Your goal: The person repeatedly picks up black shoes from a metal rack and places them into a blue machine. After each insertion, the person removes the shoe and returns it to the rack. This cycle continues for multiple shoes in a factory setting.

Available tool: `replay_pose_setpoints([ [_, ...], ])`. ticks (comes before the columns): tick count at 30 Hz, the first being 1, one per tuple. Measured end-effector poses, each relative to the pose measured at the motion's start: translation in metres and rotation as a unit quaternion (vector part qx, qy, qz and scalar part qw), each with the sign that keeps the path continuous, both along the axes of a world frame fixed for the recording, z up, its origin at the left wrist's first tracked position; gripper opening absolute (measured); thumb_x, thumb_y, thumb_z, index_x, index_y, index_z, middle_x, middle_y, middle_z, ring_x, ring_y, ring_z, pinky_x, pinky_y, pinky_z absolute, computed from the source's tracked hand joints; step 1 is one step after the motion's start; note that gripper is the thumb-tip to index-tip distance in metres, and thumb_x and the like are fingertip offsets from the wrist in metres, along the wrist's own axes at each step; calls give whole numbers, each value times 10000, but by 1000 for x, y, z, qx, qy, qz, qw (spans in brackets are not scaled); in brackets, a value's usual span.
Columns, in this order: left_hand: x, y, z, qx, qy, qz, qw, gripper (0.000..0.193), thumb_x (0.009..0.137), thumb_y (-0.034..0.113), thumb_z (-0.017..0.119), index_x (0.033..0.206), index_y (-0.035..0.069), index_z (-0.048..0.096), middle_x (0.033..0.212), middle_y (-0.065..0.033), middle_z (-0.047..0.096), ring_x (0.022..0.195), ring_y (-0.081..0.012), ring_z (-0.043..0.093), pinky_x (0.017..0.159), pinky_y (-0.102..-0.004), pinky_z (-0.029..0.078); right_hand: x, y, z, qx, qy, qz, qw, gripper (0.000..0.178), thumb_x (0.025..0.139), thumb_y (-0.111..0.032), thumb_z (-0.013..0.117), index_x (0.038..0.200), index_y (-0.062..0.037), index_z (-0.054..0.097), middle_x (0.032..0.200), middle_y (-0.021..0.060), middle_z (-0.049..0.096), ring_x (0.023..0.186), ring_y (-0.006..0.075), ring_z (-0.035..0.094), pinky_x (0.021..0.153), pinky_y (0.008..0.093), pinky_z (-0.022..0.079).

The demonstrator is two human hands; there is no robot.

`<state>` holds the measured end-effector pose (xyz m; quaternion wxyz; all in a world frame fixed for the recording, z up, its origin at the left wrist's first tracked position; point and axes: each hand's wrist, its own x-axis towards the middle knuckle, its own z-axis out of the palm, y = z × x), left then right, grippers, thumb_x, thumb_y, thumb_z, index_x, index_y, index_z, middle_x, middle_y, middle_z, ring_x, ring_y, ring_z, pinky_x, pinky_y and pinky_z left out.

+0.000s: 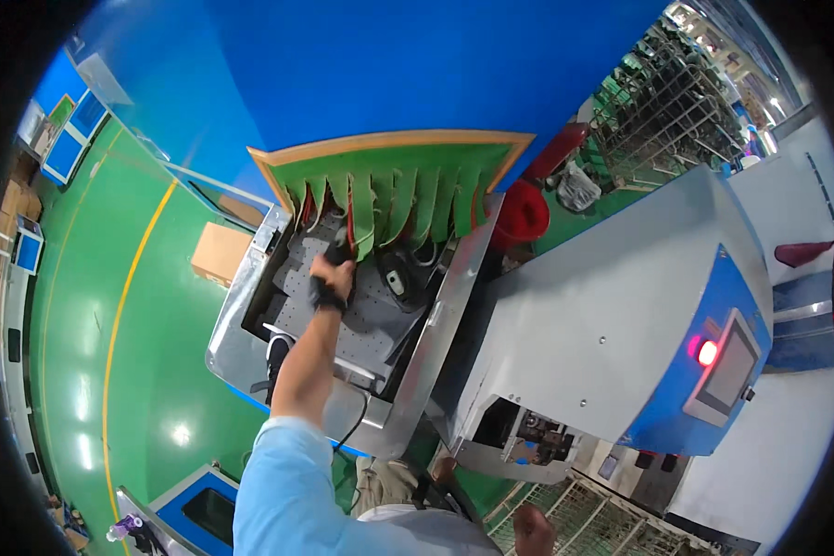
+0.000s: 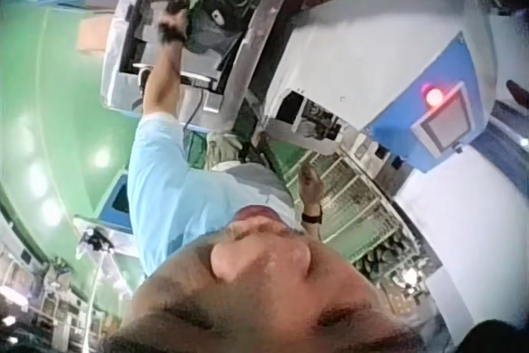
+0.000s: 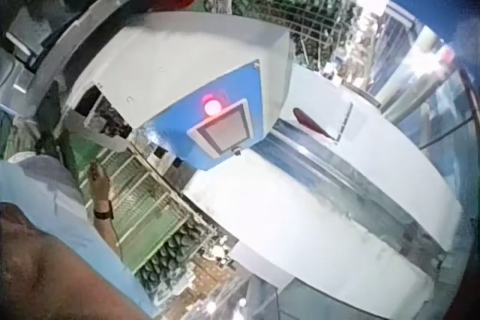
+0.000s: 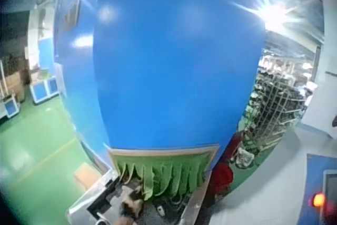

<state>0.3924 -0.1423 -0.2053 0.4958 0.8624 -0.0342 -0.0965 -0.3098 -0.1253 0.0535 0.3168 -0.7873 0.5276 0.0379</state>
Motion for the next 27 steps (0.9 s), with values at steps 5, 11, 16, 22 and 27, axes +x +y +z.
replay_pose_setpoints([
  [5, -141, 68, 163, -272, 185, -104, 938, 565, 786, 139, 882, 1259, -53, 639, 1074, -101, 755, 902, -207, 712, 861, -370, 580, 114, -11, 18, 174, -203, -84, 960, 662, 1010, -216, 752, 1567, 12, 478, 1339, 198, 709, 1211, 305, 700, 1044, 452, 550],
  [11, -309, 83, 300, -338, 202, -454, 799, 992, 755, 202, 985, 1561, 1, 444, 1415, -87, 604, 1328, -202, 547, 1155, -375, 428, 190, -50, 42, 309, -554, -21, 773, 922, 821, -140, 879, 1599, -22, 399, 1520, 139, 563, 1342, 269, 575, 1178, 417, 428],
  [16, -356, 74, 314, -181, 260, -597, 737, 877, 721, 326, 1017, 1407, -13, 589, 1278, -127, 708, 1175, -187, 637, 1026, -353, 507, 122, -81, 62, 431, -518, -88, 734, 664, 831, -63, 816, 1450, -4, 584, 1296, 110, 720, 1154, 248, 694, 1038, 406, 555],
  [22, -468, 87, 239, -153, 331, -612, 702, 277, 945, 249, 819, 970, -17, 747, 790, -93, 710, 750, -148, 639, 724, -336, 521, 0, -46, 19, 675, -477, -259, 500, 579, 1018, -454, 559, 1210, 74, 699, 992, 228, 775, 828, 340, 762, 772, 433, 630],
  [27, -507, 78, 311, -127, 330, -611, 708, 185, 961, 150, 777, 895, -16, 728, 753, -79, 664, 702, -138, 582, 656, -322, 462, -52, -54, 20, 486, -629, -329, 509, 640, 854, -70, 771, 1450, 63, 579, 1300, 197, 730, 1077, 328, 754, 960, 438, 621],
])
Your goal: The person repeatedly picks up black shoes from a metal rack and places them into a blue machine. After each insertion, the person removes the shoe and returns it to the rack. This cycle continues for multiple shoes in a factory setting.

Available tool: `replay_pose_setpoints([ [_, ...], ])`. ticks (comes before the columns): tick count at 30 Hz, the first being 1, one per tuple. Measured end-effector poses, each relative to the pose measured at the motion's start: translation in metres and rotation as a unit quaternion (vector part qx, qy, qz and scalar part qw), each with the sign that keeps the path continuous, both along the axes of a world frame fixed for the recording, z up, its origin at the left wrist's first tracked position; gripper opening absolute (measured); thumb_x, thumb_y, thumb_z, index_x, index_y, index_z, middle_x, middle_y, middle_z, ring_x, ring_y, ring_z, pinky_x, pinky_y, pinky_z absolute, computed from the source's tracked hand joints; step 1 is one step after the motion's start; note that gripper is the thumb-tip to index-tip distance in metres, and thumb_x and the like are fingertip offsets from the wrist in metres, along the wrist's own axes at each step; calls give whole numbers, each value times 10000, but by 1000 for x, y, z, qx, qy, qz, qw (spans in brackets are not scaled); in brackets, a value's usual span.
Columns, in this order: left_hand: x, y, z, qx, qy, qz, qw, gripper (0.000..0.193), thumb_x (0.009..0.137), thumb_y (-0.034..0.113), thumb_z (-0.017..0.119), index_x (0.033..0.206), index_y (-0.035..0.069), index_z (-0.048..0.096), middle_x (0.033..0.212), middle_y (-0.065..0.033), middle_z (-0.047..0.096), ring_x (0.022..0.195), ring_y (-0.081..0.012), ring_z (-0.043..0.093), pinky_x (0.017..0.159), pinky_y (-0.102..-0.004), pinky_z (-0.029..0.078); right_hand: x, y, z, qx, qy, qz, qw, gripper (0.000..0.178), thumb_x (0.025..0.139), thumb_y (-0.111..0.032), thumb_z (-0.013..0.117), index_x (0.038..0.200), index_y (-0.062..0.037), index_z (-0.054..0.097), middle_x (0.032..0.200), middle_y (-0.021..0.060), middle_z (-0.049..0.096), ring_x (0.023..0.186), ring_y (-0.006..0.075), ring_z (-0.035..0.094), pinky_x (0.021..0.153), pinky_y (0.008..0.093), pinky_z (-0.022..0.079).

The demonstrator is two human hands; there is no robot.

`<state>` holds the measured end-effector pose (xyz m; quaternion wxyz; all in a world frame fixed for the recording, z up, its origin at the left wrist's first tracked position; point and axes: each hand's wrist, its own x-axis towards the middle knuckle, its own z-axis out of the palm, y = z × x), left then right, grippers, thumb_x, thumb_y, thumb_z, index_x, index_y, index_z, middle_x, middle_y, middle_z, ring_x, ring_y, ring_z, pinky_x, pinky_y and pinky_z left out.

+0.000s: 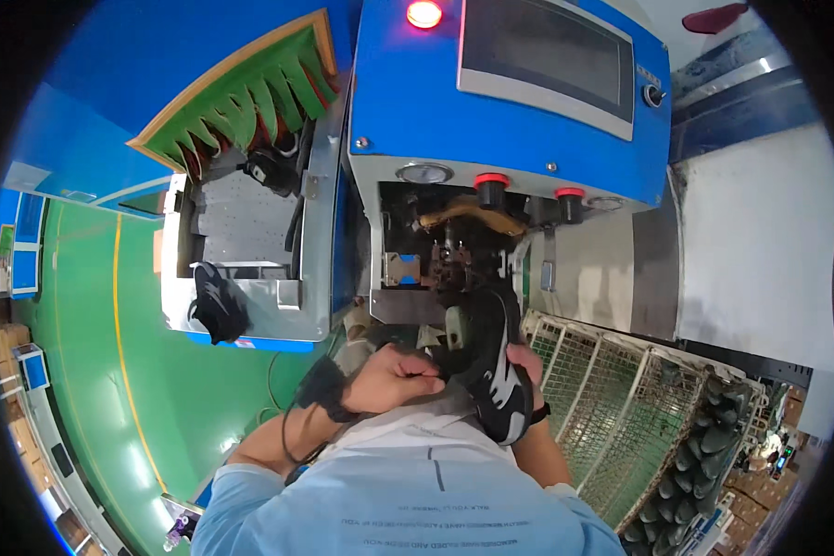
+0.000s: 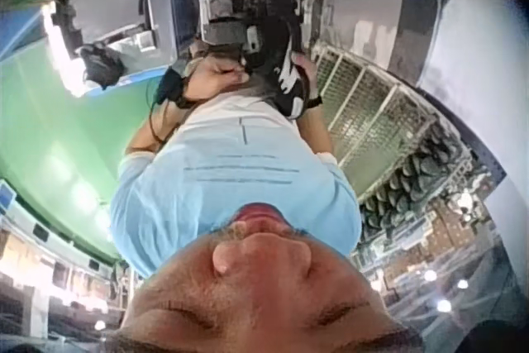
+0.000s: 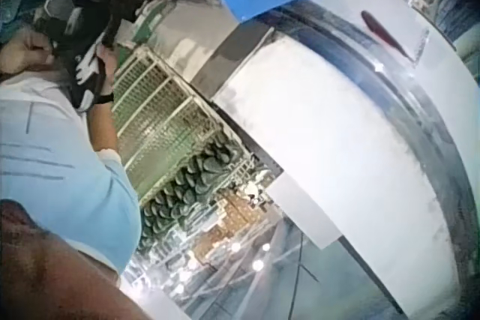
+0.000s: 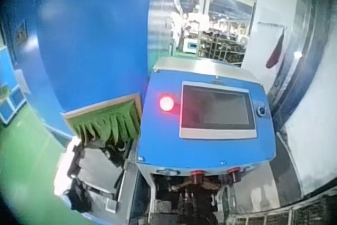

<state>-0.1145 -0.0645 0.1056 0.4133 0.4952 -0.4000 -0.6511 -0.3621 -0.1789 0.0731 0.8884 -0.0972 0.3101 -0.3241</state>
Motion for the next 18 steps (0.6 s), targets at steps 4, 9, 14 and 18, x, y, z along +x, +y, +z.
replay_pose_setpoints([
  [4, 15, 2, 19, 3, 85, -93, 992, 231, 977, 179, 780, 906, -30, 712, 803, -70, 666, 755, -128, 597, 688, -322, 472, -8, -17, 17, -98, 56, 30, 993, 808, 816, -46, 776, 1566, 14, 483, 1409, 166, 673, 1215, 305, 698, 1051, 422, 568],
  [9, 7, 1, 11, 60, -46, -28, 997, 229, 984, 236, 746, 955, 9, 733, 783, -85, 649, 750, -175, 605, 705, -347, 499, -1, -49, 23, -258, 307, 37, 915, 816, 867, -20, 744, 1624, -34, 440, 1314, 97, 702, 1069, 195, 707, 928, 317, 569],
  [14, 21, -23, -50, 63, -191, 22, 979, 298, 953, 289, 720, 1027, 4, 770, 721, -123, 685, 648, -185, 639, 623, -370, 503, 39, -64, 16, -451, 480, 78, 749, 888, 854, -75, 836, 1643, -69, 429, 1253, 126, 717, 972, 170, 704, 861, 331, 575],
  [18, 26, -49, -78, 152, -168, 30, 974, 278, 954, 287, 720, 1062, 40, 789, 706, -93, 681, 649, -159, 646, 626, -367, 511, 77, -68, -2, -551, 684, 148, 455, 877, 834, -276, 824, 1634, -295, 465, 1120, 224, 665, 892, 411, 717, 745, 488, 591],
])
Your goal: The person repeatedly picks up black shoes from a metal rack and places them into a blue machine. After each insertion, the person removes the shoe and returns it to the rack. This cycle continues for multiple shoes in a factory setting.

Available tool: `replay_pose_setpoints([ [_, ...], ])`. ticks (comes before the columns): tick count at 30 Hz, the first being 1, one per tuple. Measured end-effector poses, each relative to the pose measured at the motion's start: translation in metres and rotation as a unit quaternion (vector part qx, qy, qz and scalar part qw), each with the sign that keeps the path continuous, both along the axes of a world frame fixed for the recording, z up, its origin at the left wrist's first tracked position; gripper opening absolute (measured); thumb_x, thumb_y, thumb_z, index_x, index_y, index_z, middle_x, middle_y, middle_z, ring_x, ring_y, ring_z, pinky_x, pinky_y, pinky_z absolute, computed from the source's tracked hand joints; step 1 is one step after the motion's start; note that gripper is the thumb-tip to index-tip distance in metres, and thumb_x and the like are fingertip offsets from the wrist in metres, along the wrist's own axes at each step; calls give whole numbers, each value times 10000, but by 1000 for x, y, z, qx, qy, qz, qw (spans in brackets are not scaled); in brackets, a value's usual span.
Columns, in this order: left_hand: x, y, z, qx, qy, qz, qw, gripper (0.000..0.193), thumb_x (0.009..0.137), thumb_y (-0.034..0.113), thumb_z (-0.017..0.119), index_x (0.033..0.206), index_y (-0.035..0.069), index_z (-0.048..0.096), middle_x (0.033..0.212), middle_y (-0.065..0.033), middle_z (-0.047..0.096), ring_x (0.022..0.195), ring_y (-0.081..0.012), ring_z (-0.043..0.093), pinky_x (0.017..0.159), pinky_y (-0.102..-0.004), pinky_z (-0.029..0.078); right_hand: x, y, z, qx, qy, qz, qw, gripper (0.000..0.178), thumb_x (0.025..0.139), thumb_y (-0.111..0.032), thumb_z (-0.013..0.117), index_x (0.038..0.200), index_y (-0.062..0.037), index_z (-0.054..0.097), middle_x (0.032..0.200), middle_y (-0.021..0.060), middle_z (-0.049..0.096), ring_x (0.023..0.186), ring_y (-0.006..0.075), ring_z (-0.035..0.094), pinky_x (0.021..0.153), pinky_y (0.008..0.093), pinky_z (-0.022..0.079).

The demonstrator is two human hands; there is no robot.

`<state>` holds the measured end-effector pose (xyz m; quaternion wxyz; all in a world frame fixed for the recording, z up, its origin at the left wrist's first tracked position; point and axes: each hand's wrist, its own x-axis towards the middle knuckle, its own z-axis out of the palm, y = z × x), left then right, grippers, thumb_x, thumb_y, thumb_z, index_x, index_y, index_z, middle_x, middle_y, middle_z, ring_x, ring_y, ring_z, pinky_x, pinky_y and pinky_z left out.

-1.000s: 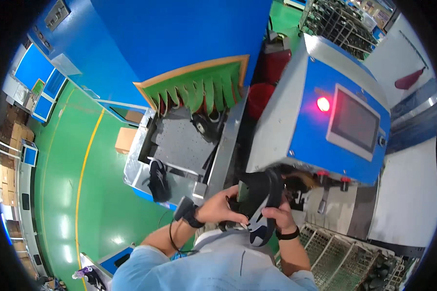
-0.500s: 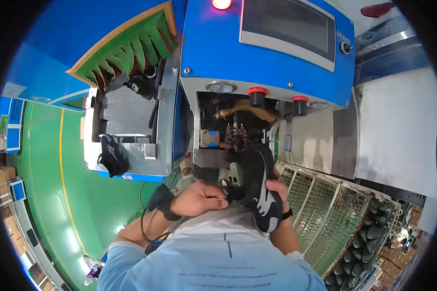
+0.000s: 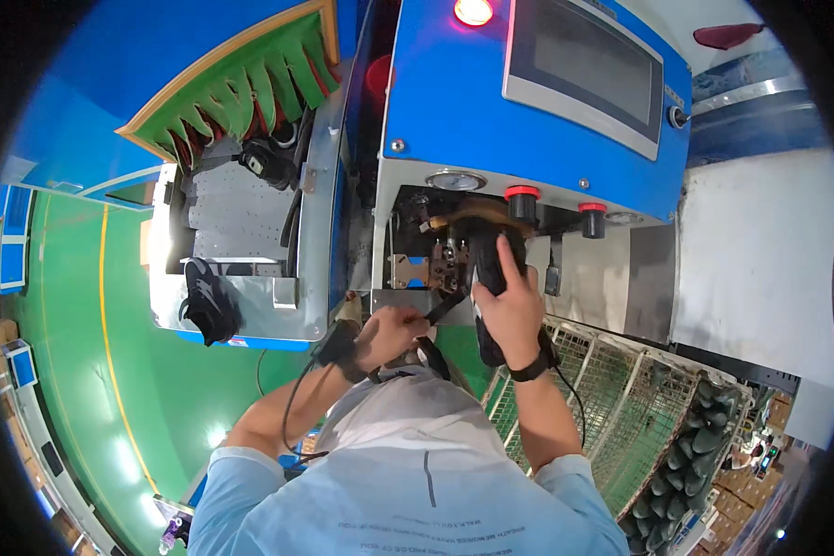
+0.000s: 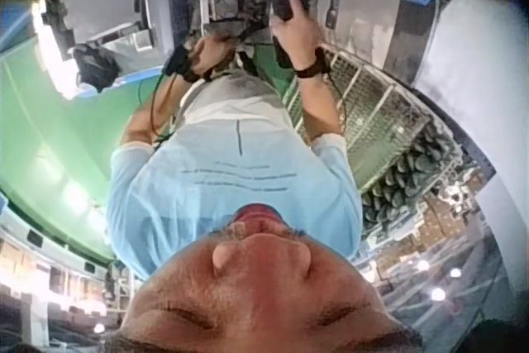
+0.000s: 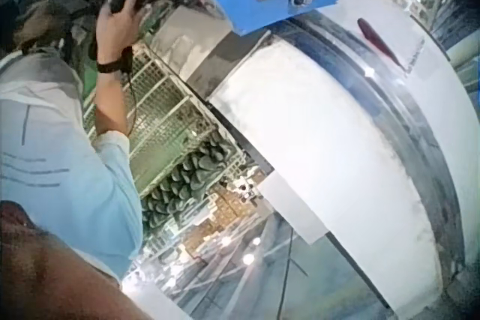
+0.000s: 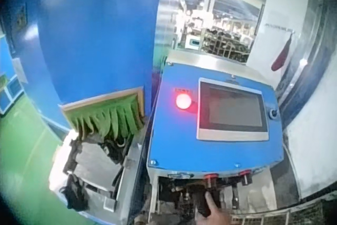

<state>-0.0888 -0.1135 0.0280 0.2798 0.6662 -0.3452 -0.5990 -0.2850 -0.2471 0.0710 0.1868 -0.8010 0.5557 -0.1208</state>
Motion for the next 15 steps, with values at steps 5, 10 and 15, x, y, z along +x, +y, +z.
replay_pose_setpoints([
  [5, -15, 7, -81, -70, 46, 80, 993, 249, 995, 248, 740, 1070, 16, 792, 809, -27, 719, 734, -106, 664, 665, -312, 537, 27, -8, -21, -15, 76, -21, 997, 867, 840, -326, 772, 1635, -331, 424, 1217, 299, 619, 980, 516, 688, 814, 574, 580],
  [10, -20, 4, -118, -94, 149, 209, 962, 242, 1014, 242, 731, 1076, 17, 795, 975, -25, 778, 813, -107, 671, 711, -296, 549, 38, -11, -38, -112, 59, -11, 992, 773, 907, -324, 758, 1612, -246, 451, 1262, 330, 576, 947, 526, 690, 740, 567, 590],
  [15, 7, 13, -82, -70, 77, 111, 988, 325, 1047, 273, 607, 1095, -6, 766, 943, -93, 760, 794, -163, 682, 700, -341, 545, 38, 1, -43, -94, 63, -53, 992, 879, 907, -334, 758, 1679, -282, 341, 1417, 407, 493, 1047, 554, 677, 817, 566, 595],
])
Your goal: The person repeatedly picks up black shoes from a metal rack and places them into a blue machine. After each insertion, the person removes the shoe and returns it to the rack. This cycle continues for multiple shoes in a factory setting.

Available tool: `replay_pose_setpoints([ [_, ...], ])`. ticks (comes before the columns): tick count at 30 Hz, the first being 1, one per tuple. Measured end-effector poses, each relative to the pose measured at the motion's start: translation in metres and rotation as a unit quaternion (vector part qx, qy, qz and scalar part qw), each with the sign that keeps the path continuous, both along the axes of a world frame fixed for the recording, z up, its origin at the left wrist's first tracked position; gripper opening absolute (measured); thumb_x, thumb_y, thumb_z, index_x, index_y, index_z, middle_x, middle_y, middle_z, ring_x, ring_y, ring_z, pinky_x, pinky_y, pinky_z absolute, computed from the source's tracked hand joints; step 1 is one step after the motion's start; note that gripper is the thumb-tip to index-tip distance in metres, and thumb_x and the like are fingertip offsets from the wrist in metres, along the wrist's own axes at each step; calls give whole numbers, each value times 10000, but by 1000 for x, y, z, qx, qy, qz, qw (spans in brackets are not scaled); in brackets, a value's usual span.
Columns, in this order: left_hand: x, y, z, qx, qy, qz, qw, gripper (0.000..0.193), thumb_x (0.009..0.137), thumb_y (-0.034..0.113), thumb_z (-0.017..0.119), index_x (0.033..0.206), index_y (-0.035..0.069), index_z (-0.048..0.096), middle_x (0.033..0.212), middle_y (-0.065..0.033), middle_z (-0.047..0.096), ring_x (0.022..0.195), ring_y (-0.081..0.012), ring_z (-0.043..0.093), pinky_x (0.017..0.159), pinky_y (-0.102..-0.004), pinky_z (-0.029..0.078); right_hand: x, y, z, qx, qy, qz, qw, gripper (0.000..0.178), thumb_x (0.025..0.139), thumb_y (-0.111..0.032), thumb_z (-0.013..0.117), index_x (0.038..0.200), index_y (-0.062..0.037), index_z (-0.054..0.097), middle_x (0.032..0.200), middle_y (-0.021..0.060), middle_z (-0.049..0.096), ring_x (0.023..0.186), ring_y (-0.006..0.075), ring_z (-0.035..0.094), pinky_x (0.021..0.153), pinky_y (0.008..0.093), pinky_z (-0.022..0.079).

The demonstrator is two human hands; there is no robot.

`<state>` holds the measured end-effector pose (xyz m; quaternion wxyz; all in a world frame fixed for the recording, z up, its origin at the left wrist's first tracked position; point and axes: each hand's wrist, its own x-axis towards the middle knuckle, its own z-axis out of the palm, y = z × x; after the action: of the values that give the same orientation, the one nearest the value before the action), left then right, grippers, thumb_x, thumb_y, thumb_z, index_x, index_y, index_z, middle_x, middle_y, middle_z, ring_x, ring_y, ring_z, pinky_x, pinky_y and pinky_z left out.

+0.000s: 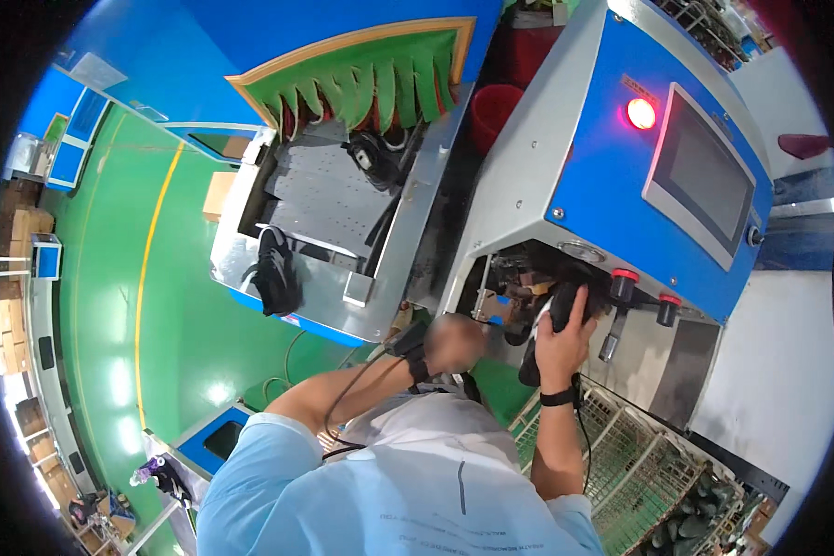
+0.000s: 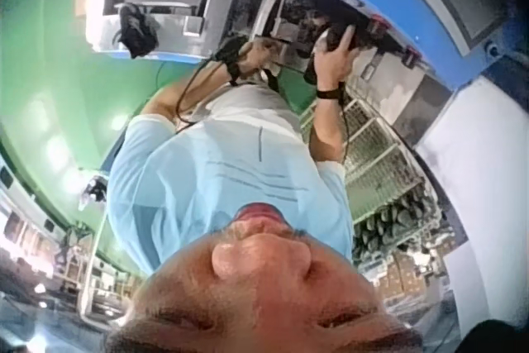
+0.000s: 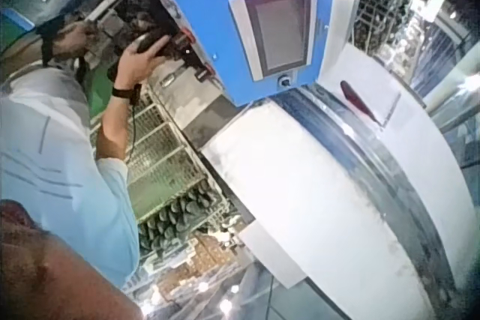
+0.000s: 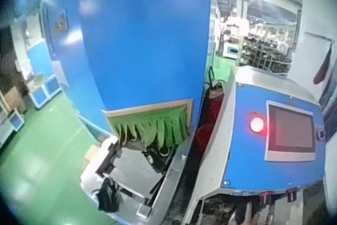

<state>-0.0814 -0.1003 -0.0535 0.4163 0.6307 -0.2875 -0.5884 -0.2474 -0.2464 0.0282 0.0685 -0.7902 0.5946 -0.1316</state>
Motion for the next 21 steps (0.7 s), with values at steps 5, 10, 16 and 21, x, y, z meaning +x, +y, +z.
replay_pose_setpoints([
  [5, 13, 4, 43, 45, -90, -99, 990, 340, 1045, 312, 575, 1098, 15, 731, 861, -156, 706, 734, -218, 689, 661, -405, 534, 0, 12, -2, -43, -62, -19, 997, 884, 942, -330, 755, 1698, -288, 298, 1428, 407, 480, 1087, 561, 657, 824, 570, 583],
  [10, -1, 5, 67, -10, -161, -142, 977, 325, 1033, 342, 591, 1092, 46, 712, 922, -216, 729, 849, -401, 735, 735, -457, 561, 8, 29, -1, -73, -161, -29, 984, 932, 961, -287, 764, 1712, -163, 225, 1480, 365, 455, 1259, 564, 563, 977, 592, 526],
  [16, -2, -6, 101, -147, -228, -173, 947, 433, 1032, 414, 635, 1235, 33, 670, 1103, -236, 719, 980, -401, 731, 825, -477, 575, -9, 91, 8, 16, -65, -106, 992, 1117, 907, -306, 801, 1659, 101, 81, 1573, 380, 345, 1407, 552, 435, 1114, 587, 442],
  [21, -8, -69, 143, -273, -316, -155, 895, 647, 1035, 481, 626, 1481, 20, 544, 1422, -253, 602, 1298, -463, 587, 1116, -526, 474, -23, 101, -20, 40, -123, -95, 987, 1145, 790, -310, 896, 1574, 150, 199, 1434, 367, 452, 1392, 554, 405, 1174, 573, 351],
])
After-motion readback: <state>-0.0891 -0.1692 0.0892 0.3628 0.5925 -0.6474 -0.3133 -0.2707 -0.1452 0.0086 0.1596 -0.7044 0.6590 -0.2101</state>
